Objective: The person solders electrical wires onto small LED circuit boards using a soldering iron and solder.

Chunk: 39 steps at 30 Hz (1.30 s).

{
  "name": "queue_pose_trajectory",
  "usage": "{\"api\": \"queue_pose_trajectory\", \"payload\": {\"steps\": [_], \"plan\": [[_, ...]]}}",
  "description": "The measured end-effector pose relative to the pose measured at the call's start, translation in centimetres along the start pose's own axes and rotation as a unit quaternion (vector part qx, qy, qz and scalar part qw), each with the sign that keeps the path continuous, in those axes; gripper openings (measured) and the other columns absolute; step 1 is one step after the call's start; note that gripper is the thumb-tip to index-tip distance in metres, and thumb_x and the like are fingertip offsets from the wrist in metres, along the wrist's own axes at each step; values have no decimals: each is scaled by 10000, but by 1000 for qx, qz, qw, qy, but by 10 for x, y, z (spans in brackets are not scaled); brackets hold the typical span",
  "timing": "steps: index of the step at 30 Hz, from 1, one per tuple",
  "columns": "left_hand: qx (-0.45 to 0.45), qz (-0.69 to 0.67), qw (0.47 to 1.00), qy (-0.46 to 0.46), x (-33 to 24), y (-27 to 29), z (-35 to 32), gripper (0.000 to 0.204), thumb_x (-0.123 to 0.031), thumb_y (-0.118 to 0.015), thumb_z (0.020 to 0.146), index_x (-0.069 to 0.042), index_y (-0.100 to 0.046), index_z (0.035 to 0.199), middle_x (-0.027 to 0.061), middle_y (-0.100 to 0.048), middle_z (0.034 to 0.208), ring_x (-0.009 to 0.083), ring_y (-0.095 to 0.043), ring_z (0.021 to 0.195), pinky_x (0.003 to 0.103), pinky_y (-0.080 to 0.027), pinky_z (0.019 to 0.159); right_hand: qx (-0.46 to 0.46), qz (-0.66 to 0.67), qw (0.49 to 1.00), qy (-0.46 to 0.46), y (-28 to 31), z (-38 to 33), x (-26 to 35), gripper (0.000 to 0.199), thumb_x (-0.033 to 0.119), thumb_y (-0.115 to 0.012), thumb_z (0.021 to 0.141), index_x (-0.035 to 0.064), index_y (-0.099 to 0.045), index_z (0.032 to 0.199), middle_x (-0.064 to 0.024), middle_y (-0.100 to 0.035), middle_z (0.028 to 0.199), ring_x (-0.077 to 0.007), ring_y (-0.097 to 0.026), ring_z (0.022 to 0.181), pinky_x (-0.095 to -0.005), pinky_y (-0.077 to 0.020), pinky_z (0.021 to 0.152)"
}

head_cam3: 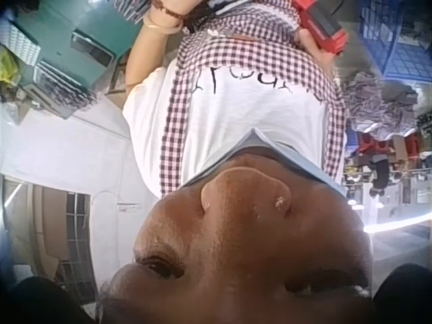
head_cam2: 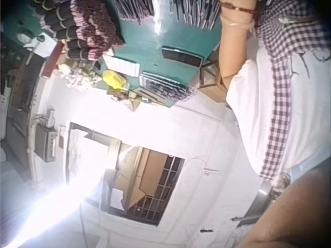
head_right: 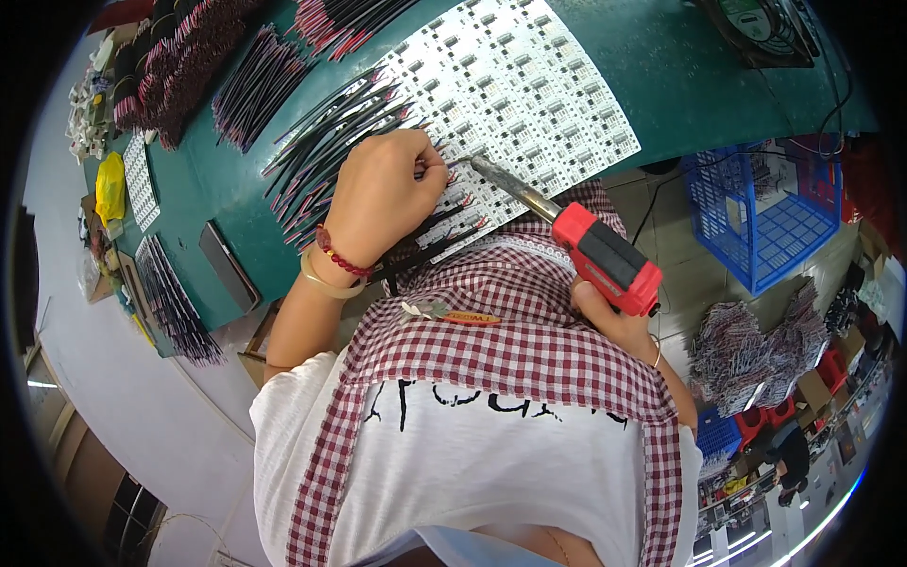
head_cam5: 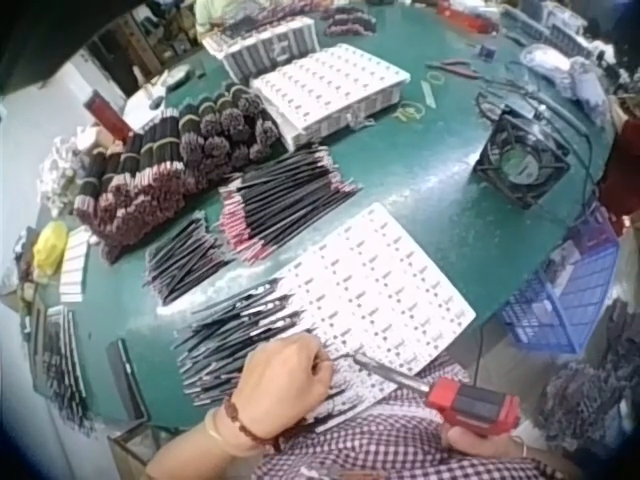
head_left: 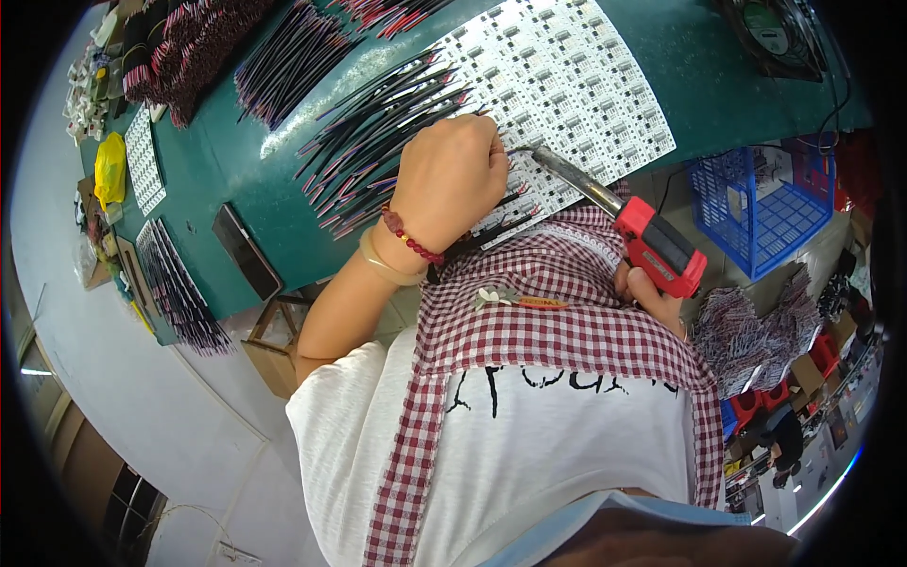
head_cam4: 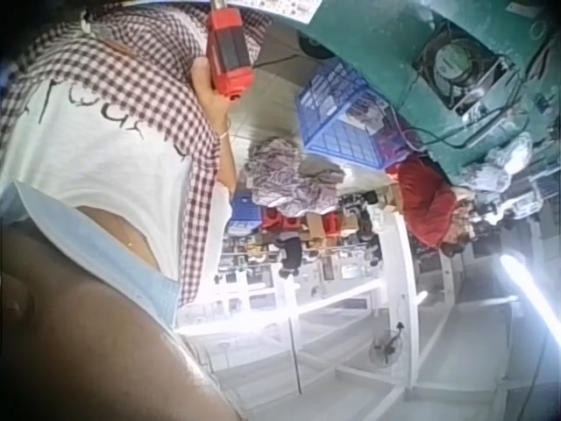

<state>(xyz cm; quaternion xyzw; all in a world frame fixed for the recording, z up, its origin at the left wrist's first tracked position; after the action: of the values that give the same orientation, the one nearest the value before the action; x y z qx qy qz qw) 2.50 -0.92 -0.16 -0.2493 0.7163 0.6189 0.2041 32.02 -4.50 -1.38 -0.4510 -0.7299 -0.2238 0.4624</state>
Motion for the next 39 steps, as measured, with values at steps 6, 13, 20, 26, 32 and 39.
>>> {"api": "queue_pose_trajectory", "payload": {"steps": [6, 13, 20, 26, 32, 39], "plan": [[6, 14, 1000, -7, 0, 2, 0, 90, -79, -565, 734, -11, -595, 684, 164, -612, 700, 343, -601, 653, 430, -484, 592, 1, 56, 997, 45, 0, -1, 2, 185, 87, -563, 888, -42, -566, 1020, -58, -597, 732, -99, -536, 629, -247, -433, 582], [15, 18, 1000, -19, 1, 3, 0, 77, -85, -569, 744, -24, -592, 702, 151, -614, 715, 334, -602, 664, 422, -480, 597, -3, 27, 999, 26, -1, -1, 5, 210, 85, -578, 884, -34, -561, 1056, -52, -597, 734, -98, -546, 642, -243, -444, 594], [13, 12, 1000, -19, 2, 2, -1, 77, -85, -568, 748, -26, -587, 702, 148, -612, 718, 333, -601, 669, 422, -477, 594, -8, 33, 999, 12, -4, 0, 5, 230, 67, -591, 880, -27, -557, 1087, -38, -602, 758, -95, -558, 660, -249, -461, 617], [15, 15, 1000, -22, 2, 3, 0, 70, -84, -572, 746, -29, -586, 707, 142, -613, 717, 327, -603, 671, 419, -479, 593, -7, 23, 1000, 6, 0, -3, 0, 194, 60, -583, 882, -29, -567, 1054, -43, -604, 755, -98, -561, 663, -255, -464, 616], [13, 11, 1000, -25, 2, 2, -1, 68, -86, -578, 746, -28, -584, 711, 144, -613, 717, 327, -604, 678, 420, -479, 596, -3, 35, 998, 54, -2, -2, 3, 175, 61, -585, 881, -31, -569, 1029, -39, -602, 742, -90, -546, 638, -243, -454, 596], [21, 17, 1000, -6, 1, 1, -2, 71, -91, -617, 743, -23, -604, 727, 130, -628, 749, 311, -616, 690, 397, -480, 619, -17, 40, 999, 4, -5, -2, 2, 163, 59, -586, 877, -30, -569, 1013, -43, -605, 738, -84, -542, 626, -232, -440, 585]]}}
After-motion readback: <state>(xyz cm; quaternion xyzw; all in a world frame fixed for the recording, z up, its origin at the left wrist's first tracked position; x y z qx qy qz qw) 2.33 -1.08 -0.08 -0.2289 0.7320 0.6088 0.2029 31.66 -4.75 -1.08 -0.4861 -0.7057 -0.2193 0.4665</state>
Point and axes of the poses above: each hand's wrist, its own z-axis towards the middle knuckle, its own y-axis out of the back of the hand, x = y × z, the point moved 1 cm from there along z, towards the middle knuckle
